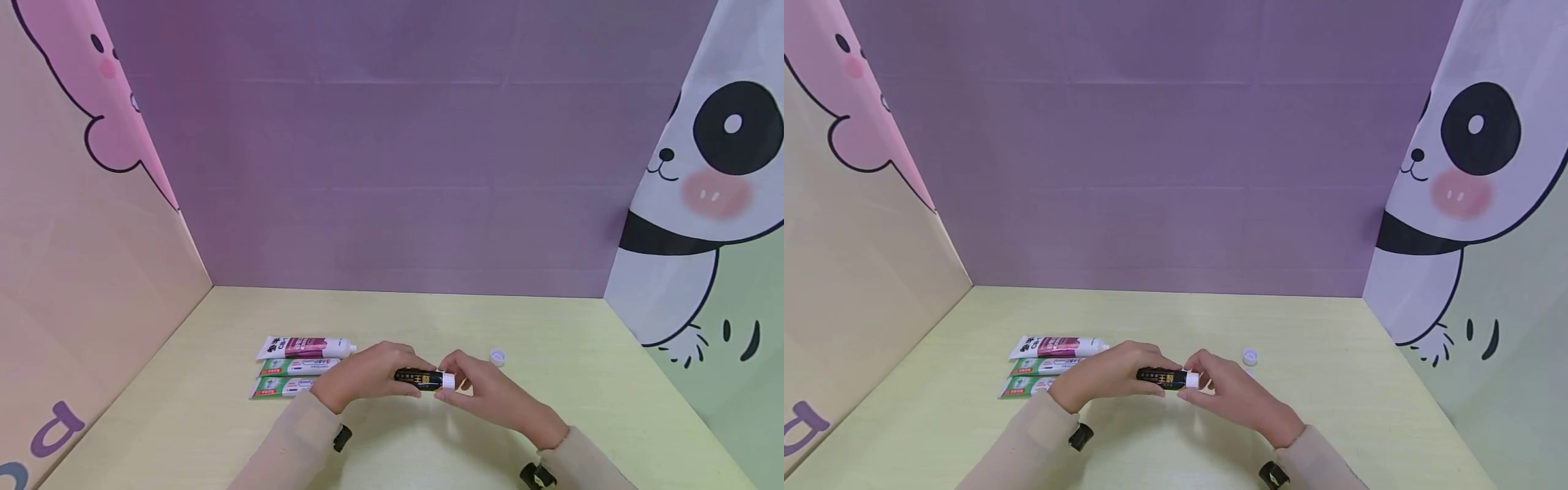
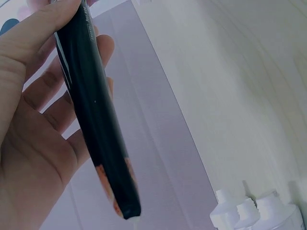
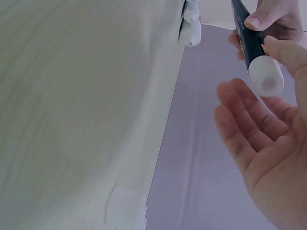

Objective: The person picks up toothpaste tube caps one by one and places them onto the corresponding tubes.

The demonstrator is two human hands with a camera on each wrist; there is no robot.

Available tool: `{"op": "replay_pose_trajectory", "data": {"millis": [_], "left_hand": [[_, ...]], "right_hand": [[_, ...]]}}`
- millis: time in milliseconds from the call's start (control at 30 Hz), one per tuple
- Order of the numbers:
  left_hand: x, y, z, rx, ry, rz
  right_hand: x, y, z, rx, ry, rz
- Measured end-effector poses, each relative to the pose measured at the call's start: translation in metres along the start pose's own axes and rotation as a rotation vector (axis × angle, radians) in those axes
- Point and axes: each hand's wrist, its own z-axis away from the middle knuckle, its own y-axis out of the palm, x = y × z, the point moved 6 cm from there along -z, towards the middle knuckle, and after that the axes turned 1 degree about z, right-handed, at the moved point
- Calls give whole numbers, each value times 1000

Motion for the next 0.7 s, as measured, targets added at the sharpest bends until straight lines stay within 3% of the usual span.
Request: {"op": "replay_pose_trajectory", "data": {"millis": [167, 500, 700], "left_hand": [[0, 1, -1, -1, -5, -6], [1, 0, -1, -6, -38, 30], [3, -3, 2, -40, -48, 58]], "right_hand": [[4, -2, -1, -39, -40, -2], [12, -7, 2, -112, -198, 46], [16, -11, 5, -134, -225, 33]]}}
